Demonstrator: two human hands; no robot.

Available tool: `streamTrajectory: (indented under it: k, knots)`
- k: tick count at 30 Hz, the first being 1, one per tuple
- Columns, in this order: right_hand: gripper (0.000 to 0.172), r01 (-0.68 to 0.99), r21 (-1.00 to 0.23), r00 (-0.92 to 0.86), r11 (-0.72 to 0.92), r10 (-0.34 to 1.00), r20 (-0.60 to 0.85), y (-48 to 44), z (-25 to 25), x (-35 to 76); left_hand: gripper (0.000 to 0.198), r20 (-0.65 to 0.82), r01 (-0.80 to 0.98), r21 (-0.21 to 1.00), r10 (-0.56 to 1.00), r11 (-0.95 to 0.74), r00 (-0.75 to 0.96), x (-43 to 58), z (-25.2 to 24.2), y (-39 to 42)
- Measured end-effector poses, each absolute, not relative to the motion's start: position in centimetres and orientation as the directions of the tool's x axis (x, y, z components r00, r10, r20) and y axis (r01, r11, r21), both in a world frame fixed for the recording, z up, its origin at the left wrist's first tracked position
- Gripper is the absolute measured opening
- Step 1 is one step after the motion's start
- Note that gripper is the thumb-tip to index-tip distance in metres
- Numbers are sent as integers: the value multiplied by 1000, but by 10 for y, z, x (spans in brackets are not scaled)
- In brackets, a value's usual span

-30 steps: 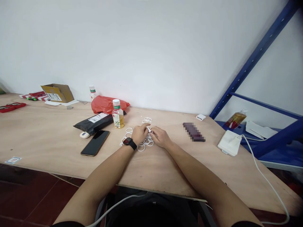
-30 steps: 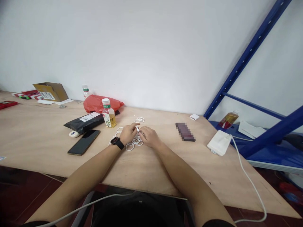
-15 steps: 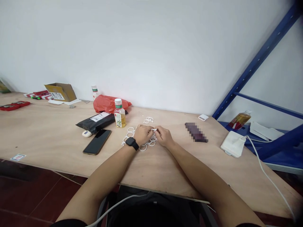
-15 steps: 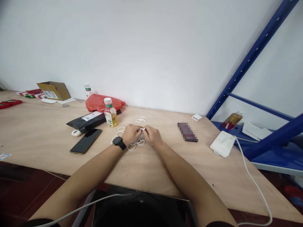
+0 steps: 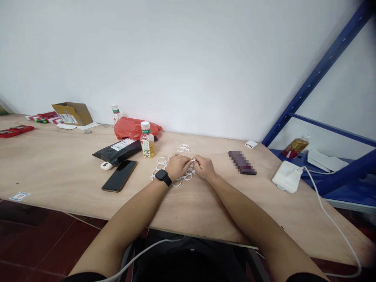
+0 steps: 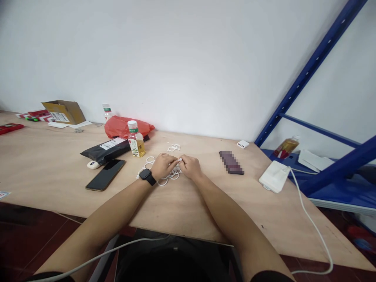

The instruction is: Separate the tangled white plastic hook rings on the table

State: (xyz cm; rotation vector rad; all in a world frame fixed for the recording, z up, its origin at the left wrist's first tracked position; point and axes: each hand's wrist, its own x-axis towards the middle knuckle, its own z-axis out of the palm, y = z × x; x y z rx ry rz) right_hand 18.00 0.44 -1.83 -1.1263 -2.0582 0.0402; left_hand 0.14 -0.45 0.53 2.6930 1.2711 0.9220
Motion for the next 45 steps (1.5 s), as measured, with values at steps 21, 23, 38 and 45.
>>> streamTrajectory:
  k: [21, 23, 38, 45]
  knots:
    - [41, 876, -286, -352, 389, 920, 173, 107, -37, 156, 31, 462, 766, 261, 773, -587, 434, -2, -2, -3]
    - [39, 884, -276, -353, 377, 926, 133, 107, -37, 151, 33, 480, 760, 276, 770, -588, 421, -1, -1, -5]
    - [14, 906, -279, -222, 318, 919, 326, 37, -36, 238, 34, 437, 745, 330, 793, -580, 424, -2, -7, -1]
    - [11, 837, -360, -258, 412, 878, 403, -2, -36, 260, 30, 430, 726, 322, 777, -608, 460, -1, -6, -1]
